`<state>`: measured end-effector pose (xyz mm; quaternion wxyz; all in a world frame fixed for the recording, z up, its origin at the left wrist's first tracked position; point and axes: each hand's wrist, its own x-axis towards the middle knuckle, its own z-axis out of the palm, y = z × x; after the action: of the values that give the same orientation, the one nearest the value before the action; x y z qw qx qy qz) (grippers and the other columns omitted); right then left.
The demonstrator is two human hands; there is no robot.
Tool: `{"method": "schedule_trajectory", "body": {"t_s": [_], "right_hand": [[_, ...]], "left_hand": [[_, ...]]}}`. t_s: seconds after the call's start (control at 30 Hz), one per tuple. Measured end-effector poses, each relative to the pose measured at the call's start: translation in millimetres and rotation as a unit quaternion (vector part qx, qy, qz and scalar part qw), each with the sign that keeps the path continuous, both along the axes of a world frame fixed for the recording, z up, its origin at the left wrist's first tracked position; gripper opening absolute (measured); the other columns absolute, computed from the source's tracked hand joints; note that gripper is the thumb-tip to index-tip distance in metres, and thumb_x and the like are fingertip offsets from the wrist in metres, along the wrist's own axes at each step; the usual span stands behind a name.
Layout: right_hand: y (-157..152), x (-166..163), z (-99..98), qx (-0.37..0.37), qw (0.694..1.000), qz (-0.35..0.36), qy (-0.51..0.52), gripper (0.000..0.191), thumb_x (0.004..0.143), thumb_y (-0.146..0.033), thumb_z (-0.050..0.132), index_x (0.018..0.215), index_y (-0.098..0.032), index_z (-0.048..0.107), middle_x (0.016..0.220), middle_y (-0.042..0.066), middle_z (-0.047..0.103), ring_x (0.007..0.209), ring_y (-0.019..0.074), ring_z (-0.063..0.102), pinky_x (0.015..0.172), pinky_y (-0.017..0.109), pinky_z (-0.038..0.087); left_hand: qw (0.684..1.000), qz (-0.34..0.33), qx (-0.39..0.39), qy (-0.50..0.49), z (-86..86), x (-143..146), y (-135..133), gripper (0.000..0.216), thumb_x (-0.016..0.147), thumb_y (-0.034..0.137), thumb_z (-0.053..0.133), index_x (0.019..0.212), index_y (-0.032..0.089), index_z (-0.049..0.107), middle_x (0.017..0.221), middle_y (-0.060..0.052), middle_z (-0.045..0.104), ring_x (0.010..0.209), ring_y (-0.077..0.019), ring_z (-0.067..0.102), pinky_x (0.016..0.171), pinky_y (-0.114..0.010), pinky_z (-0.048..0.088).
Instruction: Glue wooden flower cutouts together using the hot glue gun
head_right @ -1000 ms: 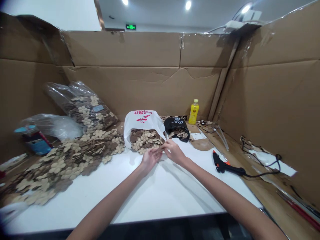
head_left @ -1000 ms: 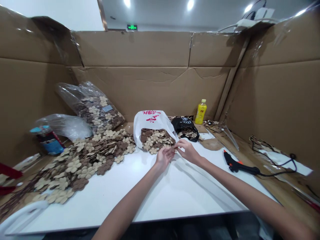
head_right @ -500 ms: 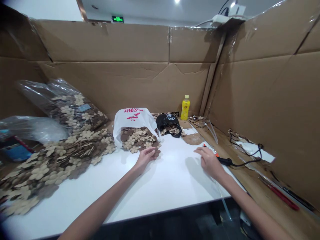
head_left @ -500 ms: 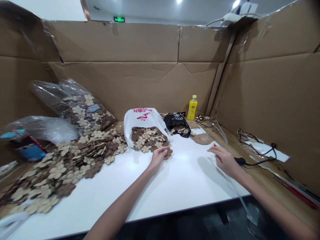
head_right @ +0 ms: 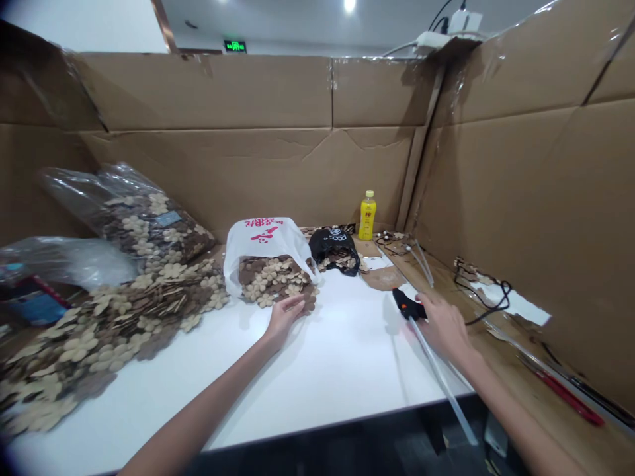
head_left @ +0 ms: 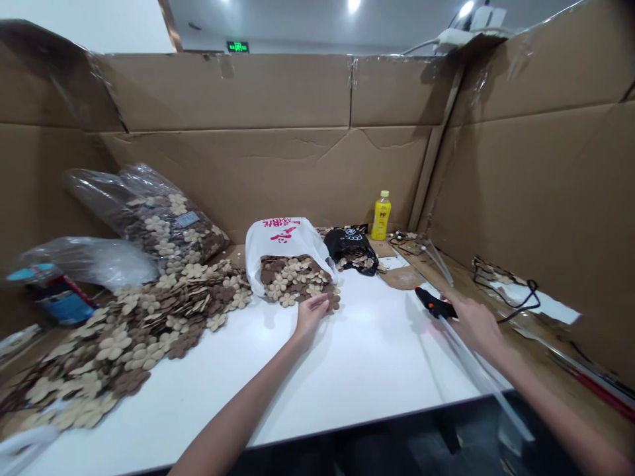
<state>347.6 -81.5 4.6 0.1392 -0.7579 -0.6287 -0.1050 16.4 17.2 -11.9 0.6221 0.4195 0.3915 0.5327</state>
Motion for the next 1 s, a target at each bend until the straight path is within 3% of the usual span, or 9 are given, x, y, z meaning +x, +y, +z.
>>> {"method": "schedule_trajectory", "body": {"t_s": [0.1, 0.2, 0.3, 0.4, 0.63, 1.0], "right_hand": [[11, -36, 16.7, 0.051, 0.989, 0.048, 0.133, 0.022, 0.069, -0.027, 0.049, 0.09, -0.022, 0.057, 0.074, 0.005, 0.062, 0.063, 0.02, 0.055, 0.053, 0.027, 0.033], [21, -83, 24.2, 0.087, 0.951, 0.154, 0.252, 0.015, 0.068, -0.023, 0.046, 0.079, -0.021, 0.055, 0.064, 0.001, 0.057, 0.057, 0.016, 0.05, 0.052, 0.025, 0.034], [30, -124, 19.3, 0.065, 0.918, 0.229, 0.316, 0.01, 0.068, -0.02, 0.043, 0.072, -0.021, 0.052, 0.059, -0.002, 0.05, 0.053, 0.013, 0.046, 0.049, 0.023, 0.033], [36, -146, 6.8, 0.091, 0.912, 0.237, 0.323, 0.004, 0.067, -0.019, 0.044, 0.066, -0.02, 0.048, 0.063, -0.002, 0.049, 0.056, 0.0124, 0.045, 0.051, 0.022, 0.033], [40, -154, -12.1, 0.091, 0.909, 0.237, 0.332, 0.004, 0.066, -0.021, 0.048, 0.063, -0.02, 0.044, 0.068, -0.001, 0.048, 0.057, 0.0121, 0.045, 0.052, 0.023, 0.034], [41, -154, -15.2, 0.098, 0.915, 0.206, 0.334, 0.004, 0.065, -0.021, 0.046, 0.064, -0.021, 0.042, 0.062, -0.003, 0.046, 0.052, 0.0118, 0.042, 0.049, 0.023, 0.03]], "left_hand": [[1.0, 0.027, 0.001, 0.007, -0.8, 1, 0, 0.029, 0.058, 0.021, 0.076, 0.082, 0.009, 0.065, 0.085, -0.013, 0.068, 0.071, -0.0193, 0.064, 0.075, -0.037, 0.05], [0.999, 0.038, 0.006, 0.007, -1.9, 0, 1, 0.029, 0.057, 0.024, 0.076, 0.079, 0.009, 0.065, 0.08, -0.011, 0.067, 0.068, -0.0179, 0.063, 0.073, -0.036, 0.05], [0.998, 0.053, 0.015, 0.004, -3.5, -1, 2, 0.03, 0.057, 0.027, 0.075, 0.08, 0.01, 0.065, 0.079, -0.009, 0.067, 0.068, -0.0174, 0.063, 0.071, -0.035, 0.05], [0.997, 0.071, 0.023, 0.01, -5.3, -1, 2, 0.032, 0.057, 0.029, 0.074, 0.081, 0.009, 0.065, 0.079, -0.01, 0.067, 0.068, -0.0175, 0.063, 0.069, -0.033, 0.05], [0.996, 0.081, 0.02, 0.037, -8.5, -1, 4, 0.03, 0.06, 0.028, 0.073, 0.083, 0.009, 0.067, 0.081, -0.012, 0.069, 0.069, -0.0176, 0.063, 0.067, -0.03, 0.05], [0.995, 0.08, 0.02, 0.06, -2.1, 2, 1, 0.023, 0.062, 0.023, 0.071, 0.081, 0.009, 0.068, 0.074, -0.009, 0.069, 0.062, -0.015, 0.061, 0.061, -0.027, 0.049]]}}
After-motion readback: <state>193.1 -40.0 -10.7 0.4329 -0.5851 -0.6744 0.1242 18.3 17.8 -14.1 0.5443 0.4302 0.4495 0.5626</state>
